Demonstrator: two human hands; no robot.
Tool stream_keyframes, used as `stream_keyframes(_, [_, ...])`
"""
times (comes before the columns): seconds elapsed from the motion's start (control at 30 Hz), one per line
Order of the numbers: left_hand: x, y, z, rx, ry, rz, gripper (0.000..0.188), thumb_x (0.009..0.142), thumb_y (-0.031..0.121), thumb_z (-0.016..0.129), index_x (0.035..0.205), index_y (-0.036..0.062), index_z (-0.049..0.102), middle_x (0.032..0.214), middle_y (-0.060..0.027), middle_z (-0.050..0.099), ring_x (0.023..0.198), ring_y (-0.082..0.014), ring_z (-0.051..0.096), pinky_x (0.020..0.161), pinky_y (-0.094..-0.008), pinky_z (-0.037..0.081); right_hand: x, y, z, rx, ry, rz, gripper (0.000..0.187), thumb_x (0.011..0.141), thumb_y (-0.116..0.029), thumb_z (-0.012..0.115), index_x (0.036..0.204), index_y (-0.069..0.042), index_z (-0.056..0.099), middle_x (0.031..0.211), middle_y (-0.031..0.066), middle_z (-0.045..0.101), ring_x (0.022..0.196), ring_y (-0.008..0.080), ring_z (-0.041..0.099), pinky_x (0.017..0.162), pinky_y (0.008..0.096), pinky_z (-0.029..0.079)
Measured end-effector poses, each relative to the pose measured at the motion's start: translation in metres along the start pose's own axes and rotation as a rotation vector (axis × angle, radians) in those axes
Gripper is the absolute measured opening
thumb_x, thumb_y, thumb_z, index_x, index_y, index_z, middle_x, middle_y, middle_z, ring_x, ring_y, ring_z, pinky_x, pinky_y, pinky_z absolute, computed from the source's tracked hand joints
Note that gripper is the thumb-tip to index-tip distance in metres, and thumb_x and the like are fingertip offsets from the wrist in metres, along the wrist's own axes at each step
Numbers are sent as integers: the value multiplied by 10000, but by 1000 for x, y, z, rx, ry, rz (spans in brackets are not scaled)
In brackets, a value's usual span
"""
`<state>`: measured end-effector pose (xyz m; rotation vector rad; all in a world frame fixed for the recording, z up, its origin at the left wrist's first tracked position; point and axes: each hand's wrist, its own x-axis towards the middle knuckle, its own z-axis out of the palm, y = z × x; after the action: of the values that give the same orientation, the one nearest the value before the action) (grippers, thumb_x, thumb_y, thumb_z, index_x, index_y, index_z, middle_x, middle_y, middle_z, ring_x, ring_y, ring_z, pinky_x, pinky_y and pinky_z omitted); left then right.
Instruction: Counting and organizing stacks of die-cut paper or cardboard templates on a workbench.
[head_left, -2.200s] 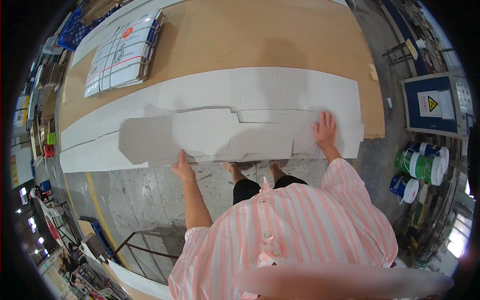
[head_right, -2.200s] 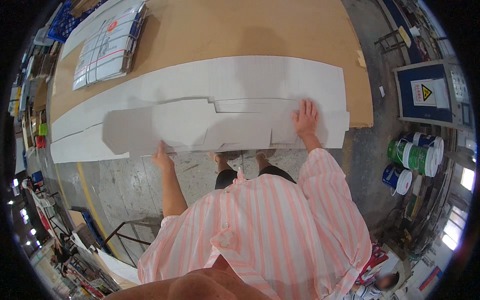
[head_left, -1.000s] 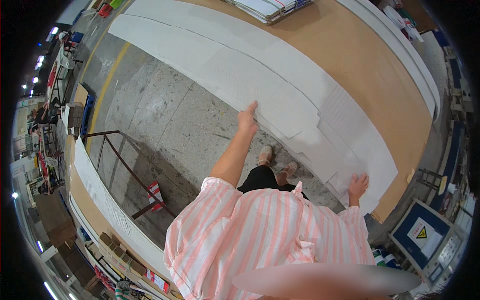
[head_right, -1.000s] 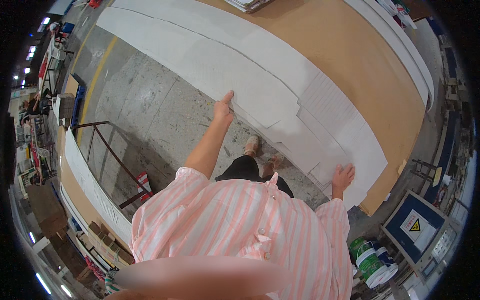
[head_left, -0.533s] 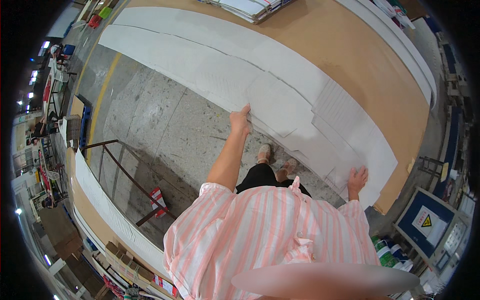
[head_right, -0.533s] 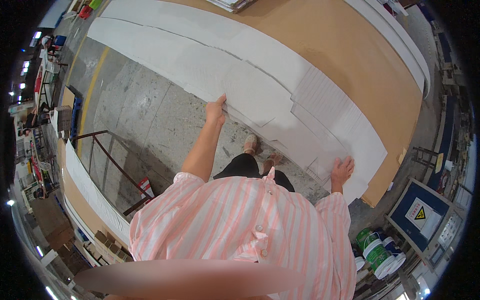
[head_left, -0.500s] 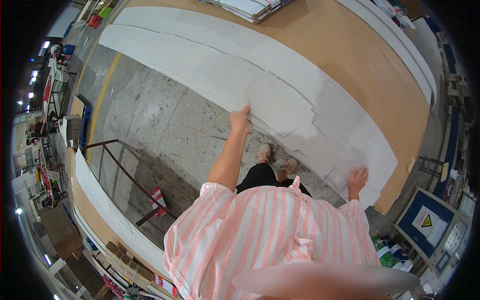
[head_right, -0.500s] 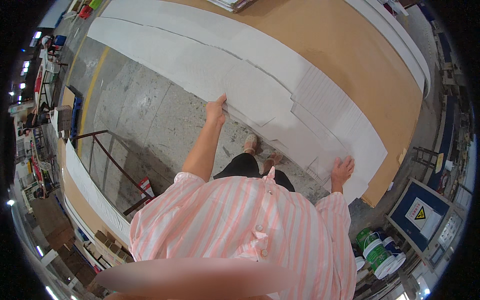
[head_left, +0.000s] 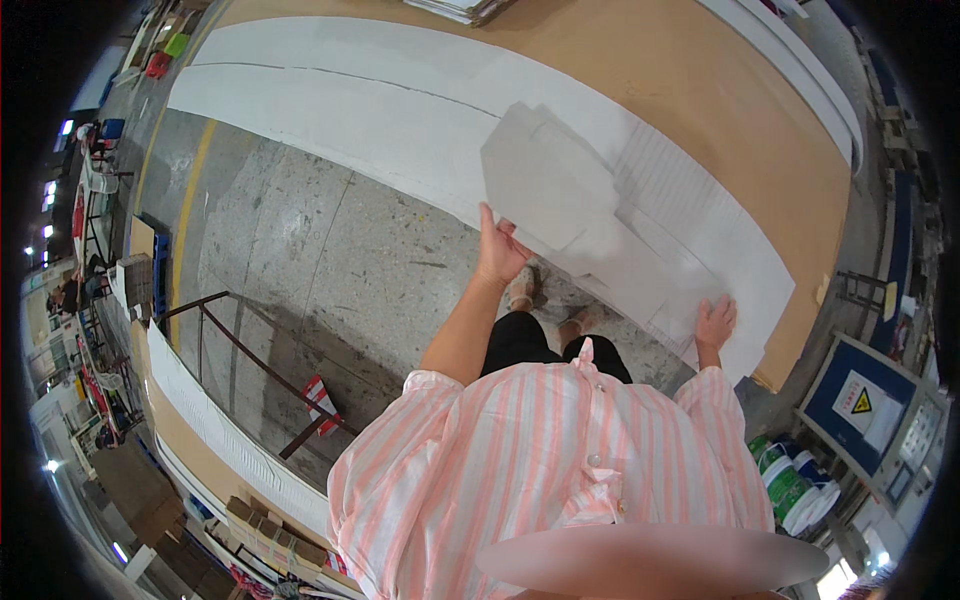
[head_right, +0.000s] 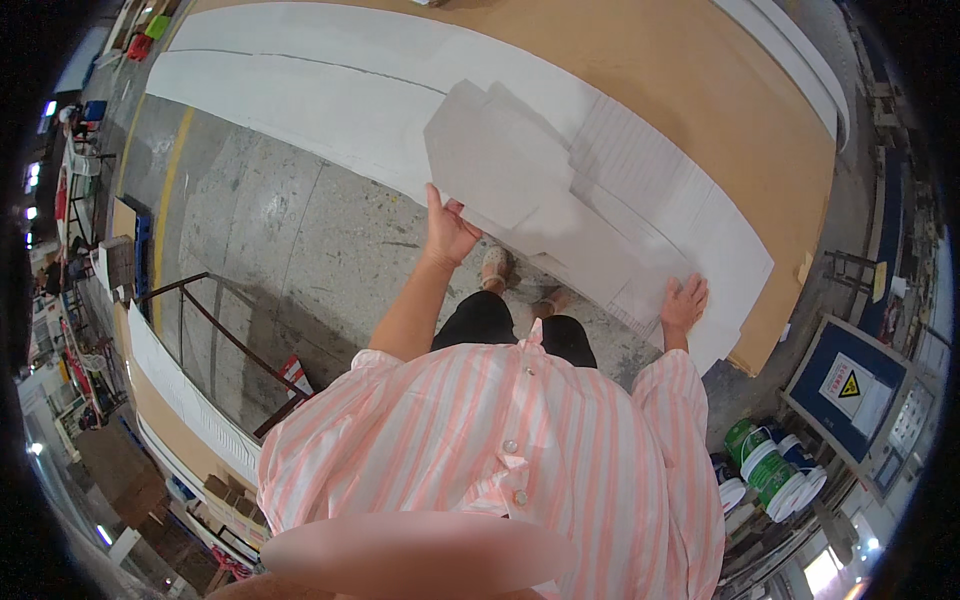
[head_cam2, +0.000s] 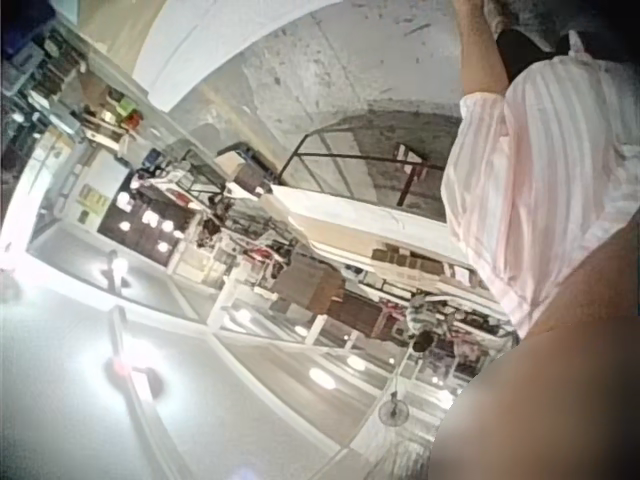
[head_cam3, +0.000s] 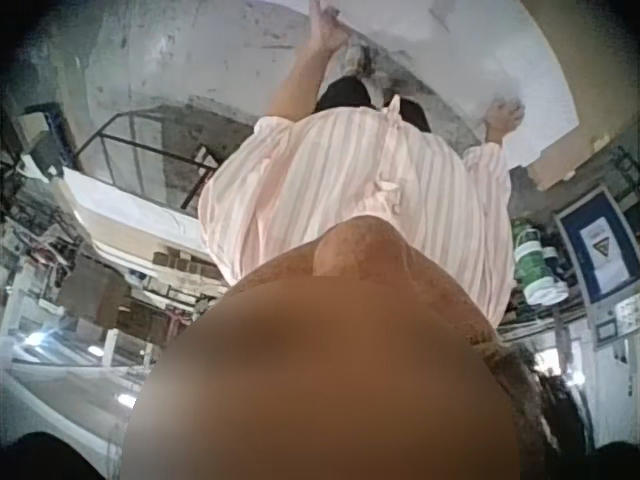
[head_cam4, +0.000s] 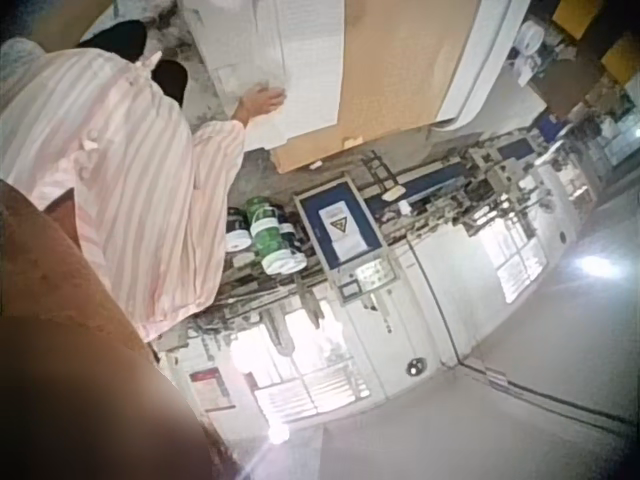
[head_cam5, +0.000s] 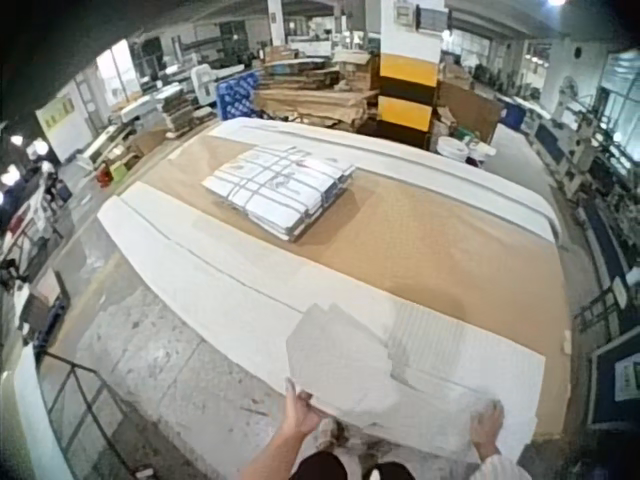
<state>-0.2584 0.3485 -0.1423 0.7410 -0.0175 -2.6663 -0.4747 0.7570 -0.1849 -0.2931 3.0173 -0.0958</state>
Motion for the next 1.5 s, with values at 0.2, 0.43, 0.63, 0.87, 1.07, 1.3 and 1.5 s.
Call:
stream_keyframes(0.2, [15, -53, -30, 323, 5, 174, 440, 837, 299, 588, 1142, -4, 492, 1126, -88, 558, 1014, -257, 543, 820, -372, 460, 2, 9, 7, -80, 31, -5, 641, 831, -455, 494, 1339, -103, 326, 1398, 164, 275, 1293, 343, 229, 1035, 482, 201])
stream_keyframes(0.43, [8, -59, -13, 1103, 309, 570, 177, 814, 138, 617, 828, -37, 625, 786, -63, 631, 734, -205, 601, 660, -330, 458, -11, -14, -15, 37, 49, -81, 645, 831, -421, 493, 1366, -128, 282, 1408, 159, 253, 1298, 348, 208, 1039, 494, 171])
stream_keyframes(0.63, [-2, -79, 7, 1411, 269, 899, 158, 822, 119, 603, 825, -36, 633, 781, -89, 637, 708, -224, 602, 652, -312, 462, -16, -3, -10, -8, 78, -154, 649, 838, -429, 475, 1374, -133, 261, 1430, 143, 201, 1310, 344, 157, 1042, 508, 131])
stream_keyframes(0.87, [20, -57, -13, 1004, 282, 641, 228, 811, 79, 603, 1006, -34, 572, 954, -95, 608, 825, -175, 566, 703, -299, 463, -15, -3, -4, 15, 92, -152, 639, 846, -416, 463, 1377, -128, 252, 1436, 134, 189, 1321, 340, 134, 1045, 527, 106])
stream_keyframes(1.07, [19, -61, -9, 885, 277, 621, 261, 788, 93, 633, 1001, -29, 545, 944, -91, 587, 783, -189, 567, 669, -293, 464, -14, -2, -4, -6, 103, -144, 639, 840, -414, 472, 1373, -130, 264, 1432, 138, 200, 1318, 347, 152, 1039, 540, 120])
stream_keyframes(1.3, [17, -50, -3, 469, 141, 386, 436, 763, 162, 665, 1106, -30, 474, 969, -103, 586, 874, -230, 567, 719, -368, 461, -8, 15, 6, -107, 111, -142, 619, 858, -426, 453, 1372, -135, 267, 1437, 125, 210, 1316, 343, 172, 1031, 535, 150])
stream_keyframes(1.5, [25, 48, 14, 631, 231, 315, 367, 783, 217, 632, 1038, -28, 537, 987, -98, 598, 894, -214, 581, 716, -357, 476, -11, 8, 9, -111, 87, -175, 627, 870, -430, 436, 1389, -147, 228, 1450, 119, 176, 1328, 328, 141, 1037, 526, 135])
